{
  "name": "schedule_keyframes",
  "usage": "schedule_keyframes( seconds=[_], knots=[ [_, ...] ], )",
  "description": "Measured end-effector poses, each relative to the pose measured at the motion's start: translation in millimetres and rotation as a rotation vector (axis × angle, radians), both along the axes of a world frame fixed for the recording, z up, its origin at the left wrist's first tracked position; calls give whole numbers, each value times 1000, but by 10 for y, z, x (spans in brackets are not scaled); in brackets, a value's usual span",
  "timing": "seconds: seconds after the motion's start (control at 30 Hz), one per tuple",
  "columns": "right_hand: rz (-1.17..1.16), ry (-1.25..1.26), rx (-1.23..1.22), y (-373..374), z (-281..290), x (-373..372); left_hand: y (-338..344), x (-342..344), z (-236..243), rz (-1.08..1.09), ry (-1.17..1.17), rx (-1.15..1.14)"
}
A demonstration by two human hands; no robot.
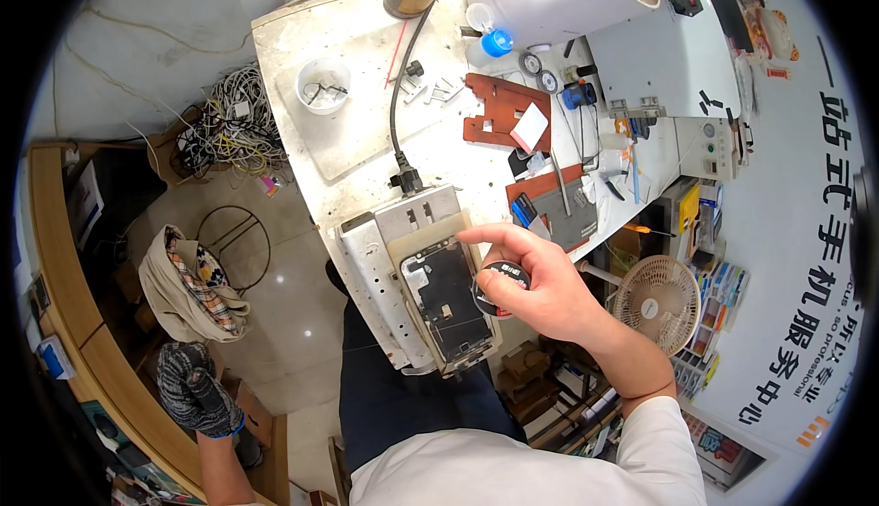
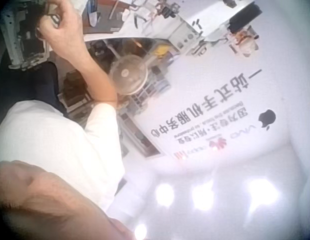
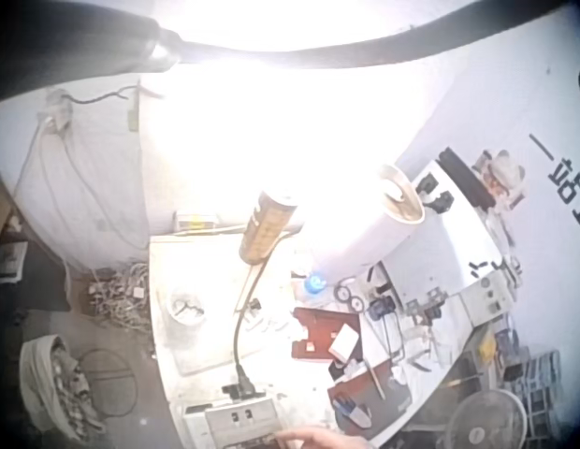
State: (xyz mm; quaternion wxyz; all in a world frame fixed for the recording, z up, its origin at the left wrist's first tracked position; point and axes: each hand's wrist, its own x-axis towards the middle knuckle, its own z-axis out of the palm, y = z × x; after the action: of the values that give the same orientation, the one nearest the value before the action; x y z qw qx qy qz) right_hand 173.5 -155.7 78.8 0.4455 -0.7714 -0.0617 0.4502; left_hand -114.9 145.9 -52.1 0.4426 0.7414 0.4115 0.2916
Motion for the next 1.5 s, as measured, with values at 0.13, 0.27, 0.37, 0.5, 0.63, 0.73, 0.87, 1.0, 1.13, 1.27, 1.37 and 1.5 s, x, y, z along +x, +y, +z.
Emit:
schedule_keyframes(
  seconds=[0.13, 0.27, 0.37, 0.5, 0.63, 0.73, 0.87, 1.0, 1.13, 1.27, 1.37, 1.5],
  knots=[
    [-33, -2, 3, 21, 31, -7, 7, -14, 6, -3, -2, -1],
    [200, -197, -24, 51, 40, 23, 27, -31, 3, 6, 0, 5],
    [368, -310, -79, 161, 101, 67, 53, -50, 20, 3, 4, 7],
    [470, -321, -191, 269, 96, 112, 64, -77, 19, 5, 0, 5],
    [507, -335, -223, 318, 103, 122, 53, -99, 6, 6, -1, 4],
    [510, -337, -227, 331, 106, 121, 83, -120, 15, 12, -1, 2],
    [500, -346, -214, 326, 93, 118, 92, -135, 8, 8, 2, -2],
    [456, -365, -182, 333, 89, 116, 104, -147, 4, 6, 0, -1],
    [475, -376, -185, 383, 96, 176, 102, -153, -12, 1, -2, -6],
    [586, -430, -233, 462, 117, 276, 90, -150, -38, -12, -3, -6],
    [703, -442, -297, 565, 146, 349, 99, -147, -42, -20, -4, -7],
    [835, -482, -366, 685, 248, 352, 109, -150, -40, -14, -7, -4]
  ],
)
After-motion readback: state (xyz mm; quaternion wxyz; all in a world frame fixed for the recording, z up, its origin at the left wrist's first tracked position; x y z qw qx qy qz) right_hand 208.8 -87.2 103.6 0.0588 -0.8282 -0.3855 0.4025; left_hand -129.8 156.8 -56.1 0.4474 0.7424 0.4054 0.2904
